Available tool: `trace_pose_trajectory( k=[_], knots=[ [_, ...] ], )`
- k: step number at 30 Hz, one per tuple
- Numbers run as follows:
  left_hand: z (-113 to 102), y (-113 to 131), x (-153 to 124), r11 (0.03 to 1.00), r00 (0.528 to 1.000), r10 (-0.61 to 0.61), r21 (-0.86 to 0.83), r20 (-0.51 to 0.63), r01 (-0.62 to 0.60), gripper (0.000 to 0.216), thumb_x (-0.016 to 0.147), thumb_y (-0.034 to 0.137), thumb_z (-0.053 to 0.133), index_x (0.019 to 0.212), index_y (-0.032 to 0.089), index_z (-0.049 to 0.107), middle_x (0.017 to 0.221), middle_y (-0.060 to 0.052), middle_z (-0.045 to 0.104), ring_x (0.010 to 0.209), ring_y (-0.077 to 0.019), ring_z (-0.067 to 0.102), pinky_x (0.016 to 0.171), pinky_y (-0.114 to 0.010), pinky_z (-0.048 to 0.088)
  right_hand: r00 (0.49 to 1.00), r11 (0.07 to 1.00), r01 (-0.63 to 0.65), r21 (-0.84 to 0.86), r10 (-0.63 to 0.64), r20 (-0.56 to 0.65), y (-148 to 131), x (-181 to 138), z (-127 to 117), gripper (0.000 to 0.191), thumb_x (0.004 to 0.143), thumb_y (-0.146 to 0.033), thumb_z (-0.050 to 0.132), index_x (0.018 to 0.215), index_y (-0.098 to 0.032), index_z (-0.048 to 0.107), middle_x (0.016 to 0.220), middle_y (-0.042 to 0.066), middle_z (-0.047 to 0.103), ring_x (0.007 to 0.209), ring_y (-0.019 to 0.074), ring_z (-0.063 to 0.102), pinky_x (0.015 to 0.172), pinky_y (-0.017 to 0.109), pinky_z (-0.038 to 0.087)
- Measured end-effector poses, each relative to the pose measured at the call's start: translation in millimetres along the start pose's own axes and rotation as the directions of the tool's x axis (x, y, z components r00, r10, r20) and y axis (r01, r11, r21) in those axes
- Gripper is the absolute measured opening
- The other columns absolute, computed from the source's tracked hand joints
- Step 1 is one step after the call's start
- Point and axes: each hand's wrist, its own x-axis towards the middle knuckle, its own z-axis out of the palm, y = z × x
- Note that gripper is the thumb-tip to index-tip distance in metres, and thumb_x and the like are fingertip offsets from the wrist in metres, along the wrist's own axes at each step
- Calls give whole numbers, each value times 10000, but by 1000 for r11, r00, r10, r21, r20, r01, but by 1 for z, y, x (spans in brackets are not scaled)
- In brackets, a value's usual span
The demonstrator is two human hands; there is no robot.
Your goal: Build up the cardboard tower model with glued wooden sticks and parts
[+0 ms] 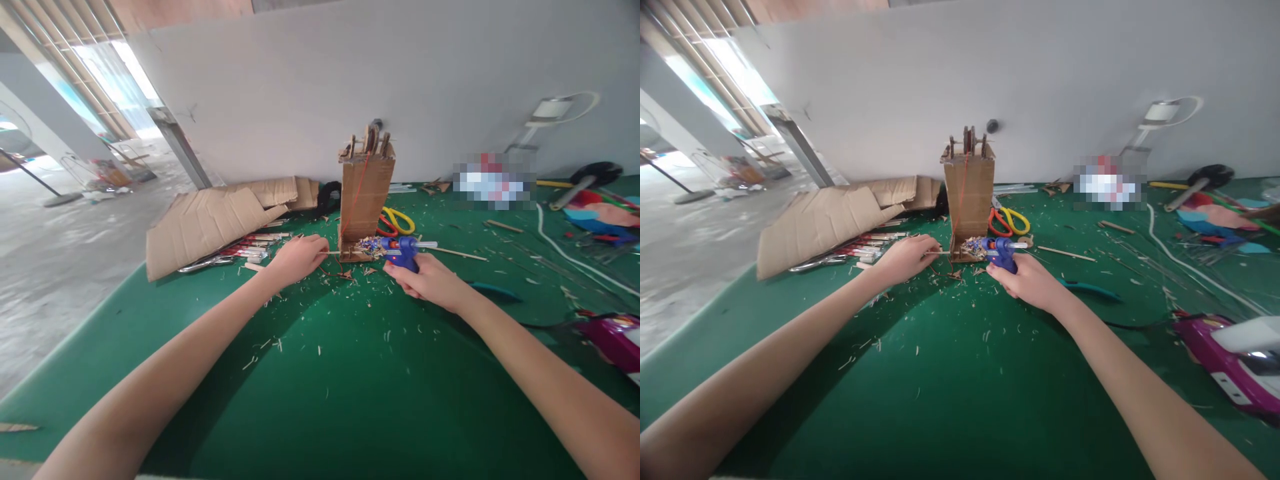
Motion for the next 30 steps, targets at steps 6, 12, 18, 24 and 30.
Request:
trace_pose_trajectory(
  k=[6, 12, 18, 24, 30],
  knots=[
    [0, 1, 2, 999, 1000, 8, -42, -8, -8, 193, 916, 250, 393, 919, 190, 576, 929, -30, 641, 813, -163, 596, 700, -292, 420, 1000, 998, -18, 65, 18, 1, 8, 6, 8, 349, 844, -514, 485, 689, -204, 445, 466, -51, 440, 409, 82, 404, 442, 254, 323],
    [-4, 3, 1, 998, 1000, -2, -57, 10, 2, 229, 928, 257, 381, 943, 184, 598, 938, -38, 650, 821, -171, 600, 711, -298, 424, 999, 996, -36, 79, 34, 18, 9, 5, 7, 394, 841, -524, 481, 623, -206, 404, 435, -52, 415, 395, 73, 374, 431, 252, 302],
    [-3, 3, 2, 998, 1000, -6, -58, 23, 7, 252, 937, 260, 368, 961, 185, 607, 941, -40, 653, 830, -170, 602, 735, -302, 426, 999, 997, -45, 55, 44, 27, 9, 4, 5, 426, 848, -515, 464, 564, -213, 367, 400, -51, 391, 377, 75, 351, 434, 265, 298],
    [-1, 1, 2, 999, 1000, 10, -42, 26, -9, 279, 944, 263, 344, 981, 184, 610, 942, -48, 648, 855, -180, 604, 757, -310, 429, 999, 998, -43, 34, 42, 28, 10, 4, 5, 455, 849, -523, 458, 531, -211, 364, 386, -49, 392, 367, 73, 350, 441, 265, 305],
    [0, 1, 2, 1000, 999, 26, 1, 42, -26, 302, 951, 262, 322, 1006, 185, 609, 966, -48, 648, 869, -186, 603, 785, -326, 428, 998, 998, -51, 36, 50, 25, 10, 3, 4, 451, 848, -520, 463, 533, -213, 362, 377, -53, 387, 364, 76, 354, 441, 264, 310]
  ],
)
